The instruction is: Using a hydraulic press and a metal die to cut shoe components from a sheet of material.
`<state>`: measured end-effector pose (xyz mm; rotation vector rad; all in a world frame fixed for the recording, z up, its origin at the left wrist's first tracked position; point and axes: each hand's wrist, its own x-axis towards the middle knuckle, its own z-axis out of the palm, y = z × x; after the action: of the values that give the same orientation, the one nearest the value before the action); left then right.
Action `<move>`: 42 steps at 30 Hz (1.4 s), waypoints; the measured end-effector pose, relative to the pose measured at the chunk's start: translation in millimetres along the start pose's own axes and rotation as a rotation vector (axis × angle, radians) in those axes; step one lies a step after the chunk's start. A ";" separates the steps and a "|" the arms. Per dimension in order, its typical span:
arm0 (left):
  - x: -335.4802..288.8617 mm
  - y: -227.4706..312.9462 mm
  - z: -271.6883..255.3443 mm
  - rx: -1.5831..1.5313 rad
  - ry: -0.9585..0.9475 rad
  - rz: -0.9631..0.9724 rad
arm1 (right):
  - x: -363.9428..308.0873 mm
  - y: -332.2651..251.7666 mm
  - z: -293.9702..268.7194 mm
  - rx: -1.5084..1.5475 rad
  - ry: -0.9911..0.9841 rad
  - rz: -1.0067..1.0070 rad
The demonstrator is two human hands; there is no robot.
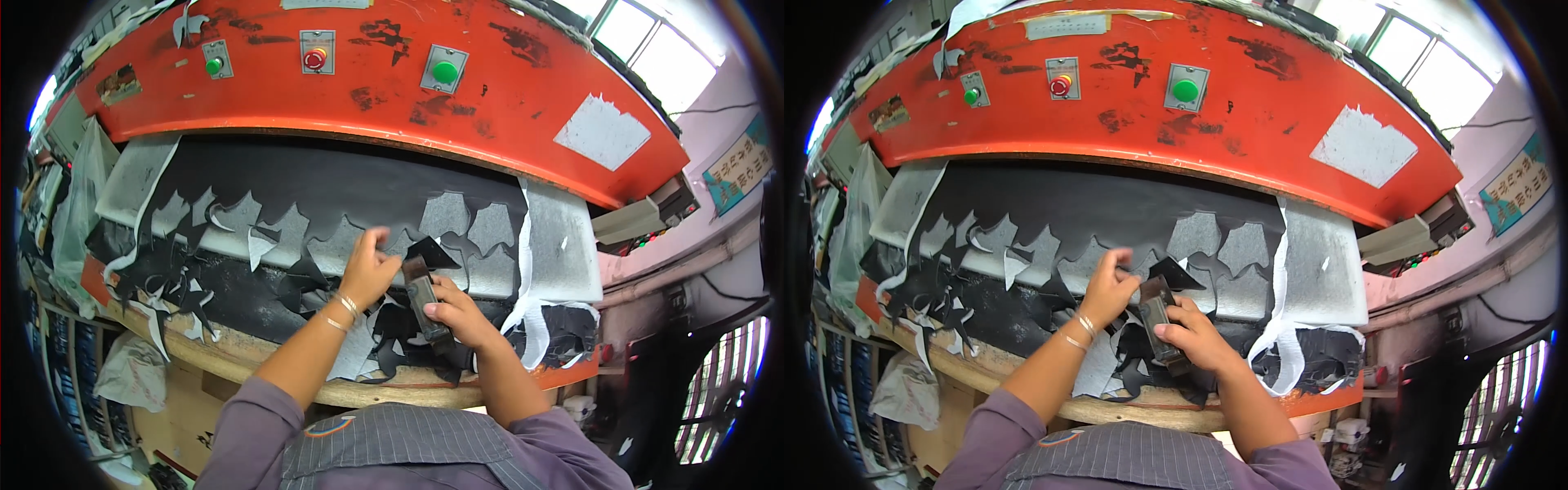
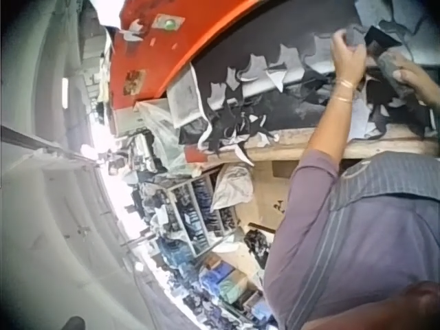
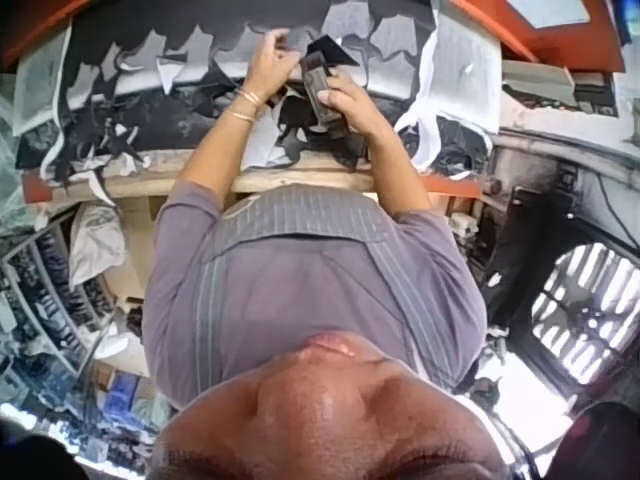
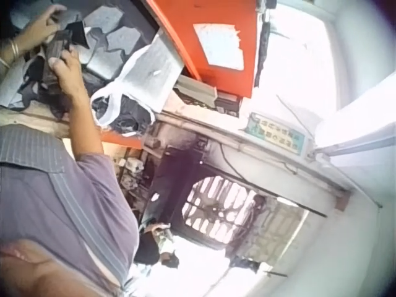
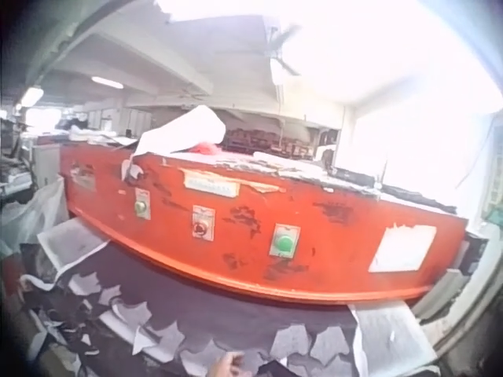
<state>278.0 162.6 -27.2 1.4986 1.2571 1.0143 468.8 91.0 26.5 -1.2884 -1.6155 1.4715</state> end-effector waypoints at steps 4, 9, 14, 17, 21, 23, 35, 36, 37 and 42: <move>36.4 0.7 6.1 0.221 -0.178 0.318 | -19.5 14.2 -10.8 0.012 0.019 0.032; 31.4 -18.1 18.1 0.527 -0.392 0.583 | -30.7 -18.5 -35.4 0.073 0.074 0.008; -15.1 1.2 25.4 0.595 -0.298 0.781 | 73.0 -69.6 -18.5 -0.426 0.356 -0.021; -74.7 -4.6 25.6 0.713 -0.871 0.784 | 151.1 -82.6 -0.4 -0.732 0.314 0.302; -88.2 27.5 -20.8 0.192 -0.940 0.577 | 173.6 -50.3 16.0 -0.927 0.408 0.372; -49.2 48.3 -43.7 0.186 -0.670 0.372 | 168.3 -25.4 6.8 -0.847 0.496 0.283; 27.3 -4.4 -34.1 0.706 0.227 0.193 | 114.9 32.9 25.5 -0.746 0.706 -0.153; 25.4 -3.2 -37.5 0.711 0.216 0.184 | 112.8 31.2 25.4 -0.745 0.684 -0.183; 22.9 -1.5 -41.7 0.664 0.196 0.177 | 109.1 30.4 26.3 -0.737 0.681 -0.173; 16.4 8.1 -57.3 0.600 0.153 0.157 | 101.9 22.6 29.4 -0.678 0.634 -0.316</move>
<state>227.5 185.7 -4.2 2.0273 1.6710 0.9055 412.3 171.5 -19.2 -1.5389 -1.7915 0.2497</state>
